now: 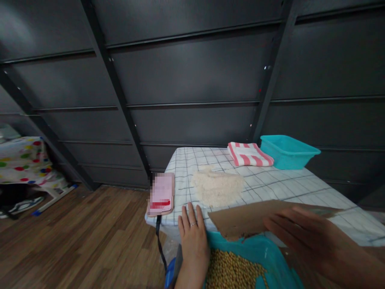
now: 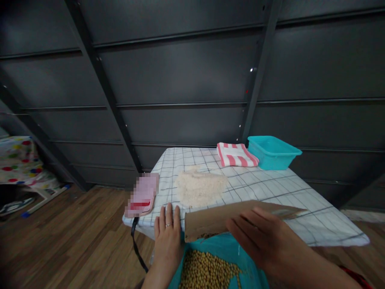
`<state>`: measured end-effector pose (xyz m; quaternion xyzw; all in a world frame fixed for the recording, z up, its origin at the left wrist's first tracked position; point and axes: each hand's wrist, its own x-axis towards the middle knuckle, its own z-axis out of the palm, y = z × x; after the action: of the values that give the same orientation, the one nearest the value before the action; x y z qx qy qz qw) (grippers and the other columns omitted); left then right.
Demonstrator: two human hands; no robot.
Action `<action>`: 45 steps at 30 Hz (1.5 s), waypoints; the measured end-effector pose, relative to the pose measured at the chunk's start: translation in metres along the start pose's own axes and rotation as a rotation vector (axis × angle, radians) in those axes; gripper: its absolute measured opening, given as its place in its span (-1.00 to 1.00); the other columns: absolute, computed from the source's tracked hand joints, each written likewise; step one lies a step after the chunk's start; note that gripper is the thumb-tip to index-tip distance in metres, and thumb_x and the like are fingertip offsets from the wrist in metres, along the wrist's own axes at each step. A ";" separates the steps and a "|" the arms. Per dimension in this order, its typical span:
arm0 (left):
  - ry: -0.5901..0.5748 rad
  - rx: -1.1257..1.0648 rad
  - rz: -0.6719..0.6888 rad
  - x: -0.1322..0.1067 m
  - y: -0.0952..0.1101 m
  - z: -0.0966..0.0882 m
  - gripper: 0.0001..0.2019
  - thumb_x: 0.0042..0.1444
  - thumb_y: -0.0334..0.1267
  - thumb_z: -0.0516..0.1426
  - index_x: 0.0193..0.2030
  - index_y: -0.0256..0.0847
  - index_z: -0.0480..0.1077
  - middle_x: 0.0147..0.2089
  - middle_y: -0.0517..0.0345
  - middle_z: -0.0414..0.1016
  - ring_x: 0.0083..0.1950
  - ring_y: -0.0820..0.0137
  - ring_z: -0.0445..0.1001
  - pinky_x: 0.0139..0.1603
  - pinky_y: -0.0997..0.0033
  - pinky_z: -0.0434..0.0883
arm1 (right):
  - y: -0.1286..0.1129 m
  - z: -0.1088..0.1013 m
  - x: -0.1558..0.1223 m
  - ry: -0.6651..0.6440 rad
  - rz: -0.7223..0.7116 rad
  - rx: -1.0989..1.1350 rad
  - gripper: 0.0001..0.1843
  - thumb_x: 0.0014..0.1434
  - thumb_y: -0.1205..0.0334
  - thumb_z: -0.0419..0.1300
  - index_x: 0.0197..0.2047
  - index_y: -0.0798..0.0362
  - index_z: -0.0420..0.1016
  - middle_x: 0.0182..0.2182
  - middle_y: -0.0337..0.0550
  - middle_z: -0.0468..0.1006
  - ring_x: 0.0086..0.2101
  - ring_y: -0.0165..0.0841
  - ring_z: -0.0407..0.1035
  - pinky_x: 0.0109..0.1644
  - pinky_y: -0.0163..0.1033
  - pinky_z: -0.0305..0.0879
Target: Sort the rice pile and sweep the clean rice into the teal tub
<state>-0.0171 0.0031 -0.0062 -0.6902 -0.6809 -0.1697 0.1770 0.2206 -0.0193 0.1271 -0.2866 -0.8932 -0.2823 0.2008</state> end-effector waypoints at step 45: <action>0.121 0.065 0.013 0.000 0.001 0.004 -0.49 -0.03 -0.54 0.05 0.11 -0.22 0.37 0.18 -0.18 0.38 0.19 0.01 0.32 0.10 -0.02 0.35 | 0.151 0.069 0.158 -0.585 0.564 0.006 -0.64 0.21 0.12 0.15 0.01 0.15 0.37 -0.07 -0.01 0.42 -0.16 -0.26 0.38 -0.13 -0.09 0.36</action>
<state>-0.0160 0.0051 -0.0098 -0.6771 -0.6695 -0.1875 0.2413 0.1822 0.1887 0.2162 -0.5882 -0.7997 -0.1199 0.0085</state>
